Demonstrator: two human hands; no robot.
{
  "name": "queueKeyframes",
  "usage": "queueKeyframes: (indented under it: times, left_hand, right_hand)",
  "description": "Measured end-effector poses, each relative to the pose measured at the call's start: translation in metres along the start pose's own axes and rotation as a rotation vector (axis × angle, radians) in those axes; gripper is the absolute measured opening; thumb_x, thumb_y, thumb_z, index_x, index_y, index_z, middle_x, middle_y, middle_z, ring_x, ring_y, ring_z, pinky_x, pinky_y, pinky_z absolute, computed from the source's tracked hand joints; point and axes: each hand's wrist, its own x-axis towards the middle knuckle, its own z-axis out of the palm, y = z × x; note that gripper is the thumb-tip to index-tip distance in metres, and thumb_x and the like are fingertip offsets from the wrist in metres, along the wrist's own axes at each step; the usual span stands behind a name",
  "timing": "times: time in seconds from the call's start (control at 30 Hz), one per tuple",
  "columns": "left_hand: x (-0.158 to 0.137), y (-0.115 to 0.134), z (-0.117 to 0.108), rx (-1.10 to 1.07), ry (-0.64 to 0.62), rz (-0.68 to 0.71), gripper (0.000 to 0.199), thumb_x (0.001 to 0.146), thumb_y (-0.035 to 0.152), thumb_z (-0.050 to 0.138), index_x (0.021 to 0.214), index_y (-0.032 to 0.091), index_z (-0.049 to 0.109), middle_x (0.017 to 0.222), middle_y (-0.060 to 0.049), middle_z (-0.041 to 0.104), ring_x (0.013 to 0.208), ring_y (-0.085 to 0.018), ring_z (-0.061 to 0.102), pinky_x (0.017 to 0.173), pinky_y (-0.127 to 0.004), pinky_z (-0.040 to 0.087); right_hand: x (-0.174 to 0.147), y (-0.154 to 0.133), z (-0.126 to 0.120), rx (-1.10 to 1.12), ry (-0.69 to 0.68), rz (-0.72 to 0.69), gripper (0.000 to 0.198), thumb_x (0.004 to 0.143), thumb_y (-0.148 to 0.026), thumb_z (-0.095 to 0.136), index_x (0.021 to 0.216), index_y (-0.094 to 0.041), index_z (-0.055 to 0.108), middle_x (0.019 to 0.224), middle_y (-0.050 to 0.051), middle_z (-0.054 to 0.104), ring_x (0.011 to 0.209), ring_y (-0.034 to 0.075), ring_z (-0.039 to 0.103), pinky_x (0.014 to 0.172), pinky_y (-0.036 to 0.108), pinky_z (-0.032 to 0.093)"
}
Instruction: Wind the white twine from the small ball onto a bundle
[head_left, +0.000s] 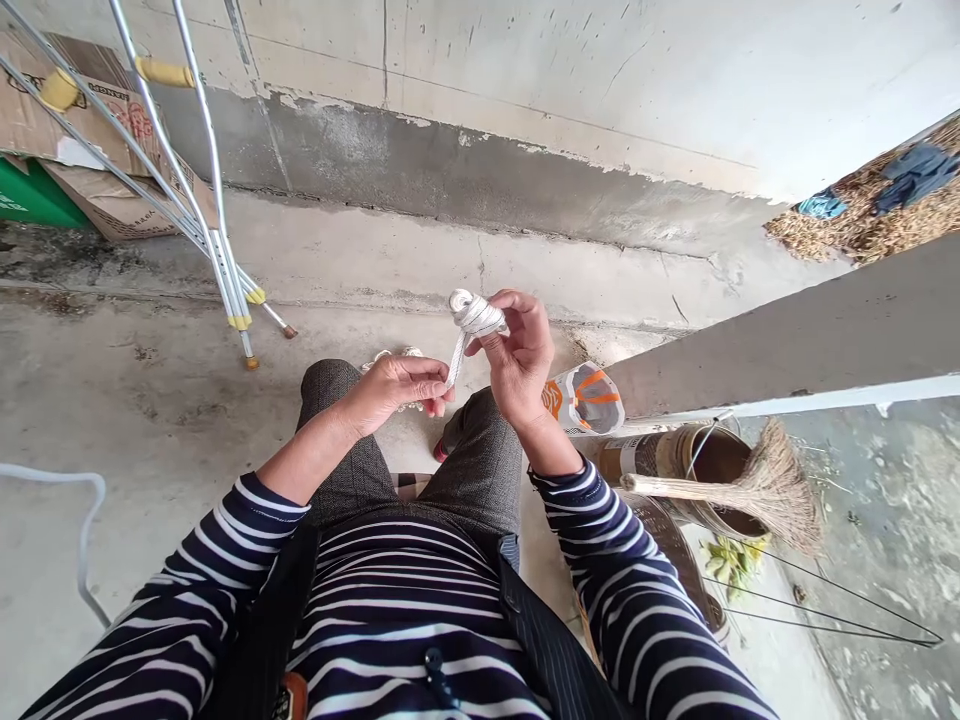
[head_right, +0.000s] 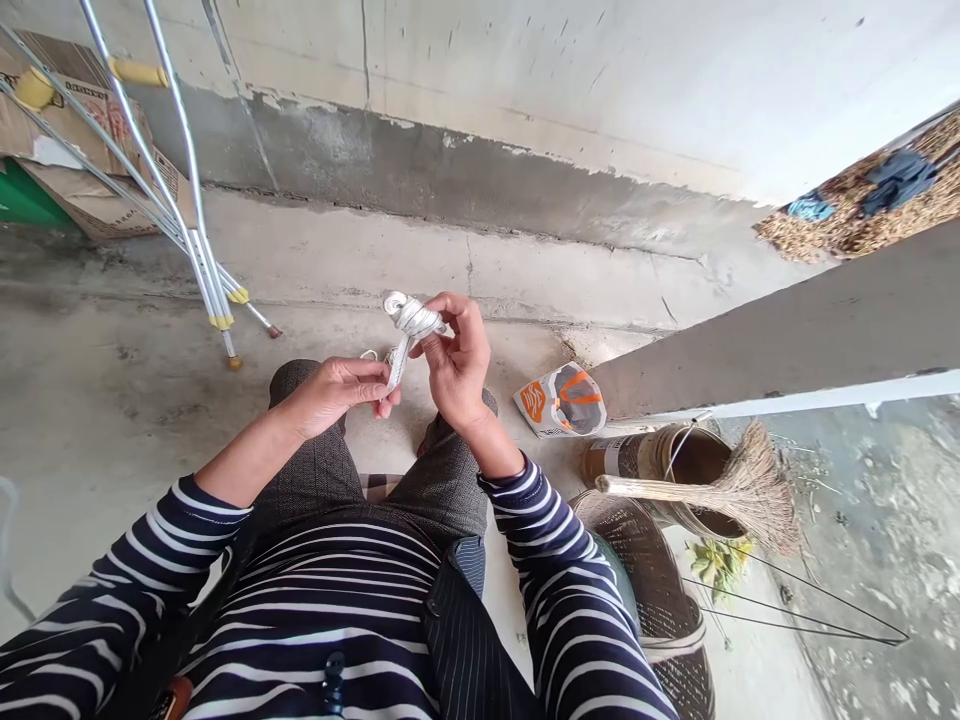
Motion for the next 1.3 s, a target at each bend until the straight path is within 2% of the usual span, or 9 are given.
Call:
queueKeyframes:
  times: [0.27,0.37,0.57,0.73,0.87,0.97,1.07,1.17,1.3]
  left_hand:
    - [0.002,-0.017,-0.003,0.270,0.102,-0.021,0.019,0.081,0.032,0.074,0.075,0.014,0.068,0.064,-0.001,0.062,0.059,-0.012,0.058,0.063,-0.025,0.047]
    - [0.003,-0.016,-0.002,0.443,0.132,0.015,0.020,0.083,0.028,0.068,0.068,0.015,0.068,0.066,-0.001,0.064,0.065,-0.014,0.059,0.067,-0.025,0.046]
    - [0.004,-0.017,-0.003,0.682,0.164,0.030,0.014,0.080,0.026,0.068,0.073,0.017,0.077,0.075,-0.002,0.072,0.077,-0.018,0.063,0.077,-0.027,0.047]
    - [0.002,-0.015,-0.006,0.550,0.129,0.044,0.016,0.078,0.032,0.073,0.080,0.019,0.081,0.091,-0.005,0.078,0.091,-0.024,0.069,0.090,-0.031,0.049]
    - [-0.006,-0.010,-0.009,0.443,0.101,-0.013,0.026,0.082,0.040,0.073,0.090,0.017,0.083,0.097,-0.008,0.079,0.094,-0.025,0.068,0.090,-0.034,0.049]
    - [-0.012,-0.009,-0.011,0.297,0.063,-0.020,0.027,0.087,0.039,0.070,0.084,0.015,0.081,0.090,-0.010,0.077,0.088,-0.022,0.066,0.090,-0.035,0.048]
    - [-0.012,-0.010,-0.011,0.007,0.035,0.007,0.027,0.088,0.035,0.069,0.075,0.013,0.078,0.077,-0.009,0.073,0.078,-0.020,0.064,0.084,-0.034,0.048]
    - [-0.007,-0.011,-0.008,-0.195,0.086,0.020,0.027,0.086,0.035,0.073,0.070,0.012,0.074,0.070,-0.008,0.069,0.071,-0.018,0.063,0.076,-0.033,0.049]
    - [0.005,-0.016,-0.006,-0.302,0.263,0.010,0.024,0.080,0.033,0.078,0.073,0.011,0.073,0.074,-0.008,0.070,0.073,-0.018,0.066,0.065,-0.027,0.046]
  right_hand:
    - [-0.006,0.003,0.000,-0.037,-0.024,-0.003,0.015,0.097,-0.034,0.059,0.108,-0.026,0.053,0.103,0.004,0.048,0.092,0.016,0.055,0.058,0.023,0.060]
    - [-0.007,0.005,-0.001,-0.042,-0.012,0.002,0.014,0.097,-0.033,0.058,0.108,-0.026,0.053,0.103,0.005,0.048,0.092,0.016,0.055,0.058,0.023,0.060]
    - [-0.007,0.012,-0.003,-0.065,0.030,0.009,0.012,0.096,-0.025,0.058,0.107,-0.026,0.053,0.102,0.004,0.048,0.090,0.016,0.053,0.058,0.023,0.059]
    - [-0.005,0.011,-0.009,-0.223,0.043,-0.059,0.021,0.093,-0.014,0.052,0.110,-0.027,0.055,0.107,0.007,0.052,0.095,0.018,0.055,0.059,0.026,0.059]
    - [-0.007,0.019,-0.018,-0.401,-0.050,-0.187,0.031,0.091,-0.006,0.044,0.113,-0.025,0.057,0.112,0.009,0.057,0.100,0.020,0.060,0.072,0.033,0.060]
    - [-0.016,0.029,-0.021,-0.482,-0.105,-0.252,0.029,0.093,-0.006,0.043,0.112,-0.023,0.057,0.110,0.010,0.060,0.102,0.021,0.062,0.083,0.037,0.059]
    - [-0.032,0.039,-0.020,-0.522,-0.172,-0.305,0.028,0.098,-0.009,0.042,0.116,-0.023,0.058,0.111,0.010,0.062,0.102,0.020,0.064,0.087,0.035,0.057]
    - [-0.049,0.049,-0.017,-0.567,-0.294,-0.332,0.031,0.100,-0.010,0.042,0.123,-0.025,0.058,0.117,0.010,0.064,0.107,0.020,0.064,0.090,0.033,0.057]
    - [-0.063,0.059,-0.014,-0.611,-0.384,-0.271,0.032,0.100,-0.011,0.041,0.123,-0.024,0.058,0.121,0.011,0.064,0.110,0.020,0.063,0.092,0.034,0.056]
